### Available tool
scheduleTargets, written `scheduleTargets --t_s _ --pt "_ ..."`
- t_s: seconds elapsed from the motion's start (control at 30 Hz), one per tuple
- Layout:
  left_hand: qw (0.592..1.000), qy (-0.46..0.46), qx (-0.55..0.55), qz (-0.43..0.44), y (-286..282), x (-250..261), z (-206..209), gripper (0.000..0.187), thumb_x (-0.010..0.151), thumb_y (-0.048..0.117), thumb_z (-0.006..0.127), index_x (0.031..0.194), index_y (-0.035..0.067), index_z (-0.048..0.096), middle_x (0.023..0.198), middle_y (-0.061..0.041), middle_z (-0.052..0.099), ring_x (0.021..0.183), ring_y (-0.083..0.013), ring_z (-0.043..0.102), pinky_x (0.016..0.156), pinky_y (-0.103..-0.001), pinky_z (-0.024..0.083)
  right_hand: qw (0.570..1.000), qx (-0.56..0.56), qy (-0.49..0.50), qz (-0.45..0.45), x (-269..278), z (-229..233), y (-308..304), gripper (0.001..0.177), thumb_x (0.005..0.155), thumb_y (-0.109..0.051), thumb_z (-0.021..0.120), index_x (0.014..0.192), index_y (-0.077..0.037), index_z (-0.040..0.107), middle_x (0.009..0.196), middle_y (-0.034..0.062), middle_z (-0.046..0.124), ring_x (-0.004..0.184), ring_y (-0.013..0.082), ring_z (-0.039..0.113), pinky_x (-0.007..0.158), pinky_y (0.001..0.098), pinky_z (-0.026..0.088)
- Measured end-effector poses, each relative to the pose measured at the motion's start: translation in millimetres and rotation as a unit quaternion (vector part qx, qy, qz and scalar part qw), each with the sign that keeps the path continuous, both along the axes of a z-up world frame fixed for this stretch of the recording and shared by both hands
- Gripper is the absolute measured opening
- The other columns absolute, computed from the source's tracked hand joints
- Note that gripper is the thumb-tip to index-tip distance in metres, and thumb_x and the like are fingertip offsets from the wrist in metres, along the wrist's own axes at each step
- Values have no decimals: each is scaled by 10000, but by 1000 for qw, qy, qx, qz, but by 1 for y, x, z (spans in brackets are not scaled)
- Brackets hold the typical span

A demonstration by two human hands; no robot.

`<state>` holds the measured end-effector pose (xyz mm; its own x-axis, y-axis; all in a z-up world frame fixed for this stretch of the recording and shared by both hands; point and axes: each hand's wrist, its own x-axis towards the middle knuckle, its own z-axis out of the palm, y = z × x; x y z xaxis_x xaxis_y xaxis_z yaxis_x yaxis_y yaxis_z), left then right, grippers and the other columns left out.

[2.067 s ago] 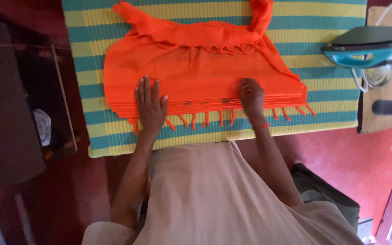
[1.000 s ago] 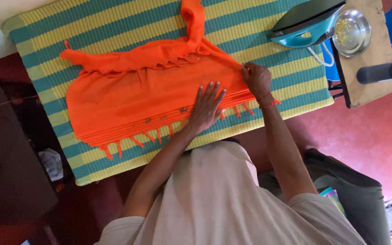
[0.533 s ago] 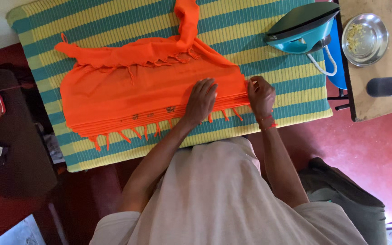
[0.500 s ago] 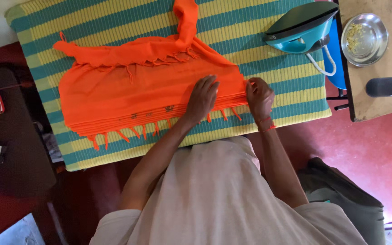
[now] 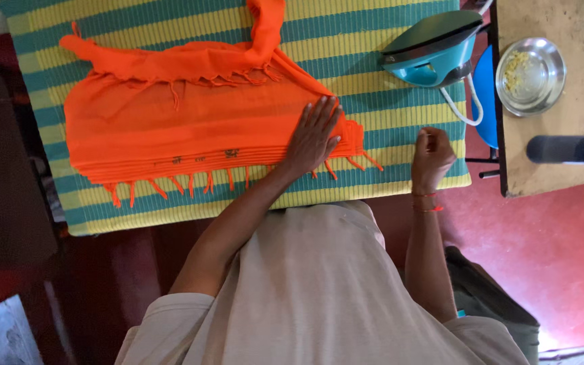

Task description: The person irons an orange garment on a striped mat. They repeatedly smooth the fabric with their hands, use a teal iron to press the material, and adjust the garment's position throughout the clip.

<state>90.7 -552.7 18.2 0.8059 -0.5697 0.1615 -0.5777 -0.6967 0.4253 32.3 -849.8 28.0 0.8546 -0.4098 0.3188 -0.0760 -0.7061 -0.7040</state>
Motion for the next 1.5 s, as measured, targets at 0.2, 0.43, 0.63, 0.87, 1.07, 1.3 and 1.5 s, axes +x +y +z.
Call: scheduleTargets --t_s 0.2,0.43,0.63,0.87,1.07,1.3,1.5 --pt "994 -4 -101 44 -3 -14 -5 711 1049 307 622 1603 6 296 1713 -205 221 1614 -352 183 1318 -556 145 998 35 -3 55 26 24 -2 35 1016 -19 721 1003 6 743 794 97 726 688 146 693 601 296 528" --pt "995 -17 -61 80 -3 -48 -12 804 1009 377 643 1611 -14 281 1709 -188 224 1612 -334 168 1307 -572 136 955 -39 12 293 17 42 79 201 924 1 705 1124 -25 711 961 133 693 816 230 691 711 338 560" --pt "996 1 -6 93 -9 -55 -6 902 974 550 601 1609 1 271 1701 -190 204 1599 -339 140 1289 -584 100 960 -55 -49 268 20 17 76 273 944 17 728 1202 -53 673 1142 113 691 1042 240 695 832 367 578" --pt "995 -7 -14 99 -9 -62 -5 926 973 573 597 1625 18 243 1711 -185 169 1603 -335 130 1295 -578 97 995 -49 -51 70 53 -18 -23 830 937 -114 968 1541 -18 407 1324 158 628 1116 271 646 773 338 545" --pt "988 -12 -44 151 20 -65 -2 884 985 546 613 1613 32 261 1710 -176 182 1608 -332 137 1307 -587 113 983 116 -49 134 83 -37 -57 746 1016 -33 807 1592 3 335 1474 171 626 1287 292 642 965 400 608" --pt "973 -12 -10 229 89 -70 -6 917 995 586 579 1608 -22 269 1697 -232 163 1593 -374 96 1293 -589 77 983 89 -85 138 121 -41 -70 581 1006 -44 796 1485 46 481 1354 166 664 1173 251 689 841 345 631" --pt "971 0 9 237 95 -82 -13 943 992 646 513 1631 6 248 1716 -202 151 1604 -357 84 1297 -572 56 968 76 -71 230 150 3 -65 357 1061 -33 753 1358 92 598 1079 121 635 823 176 503 698 290 436"
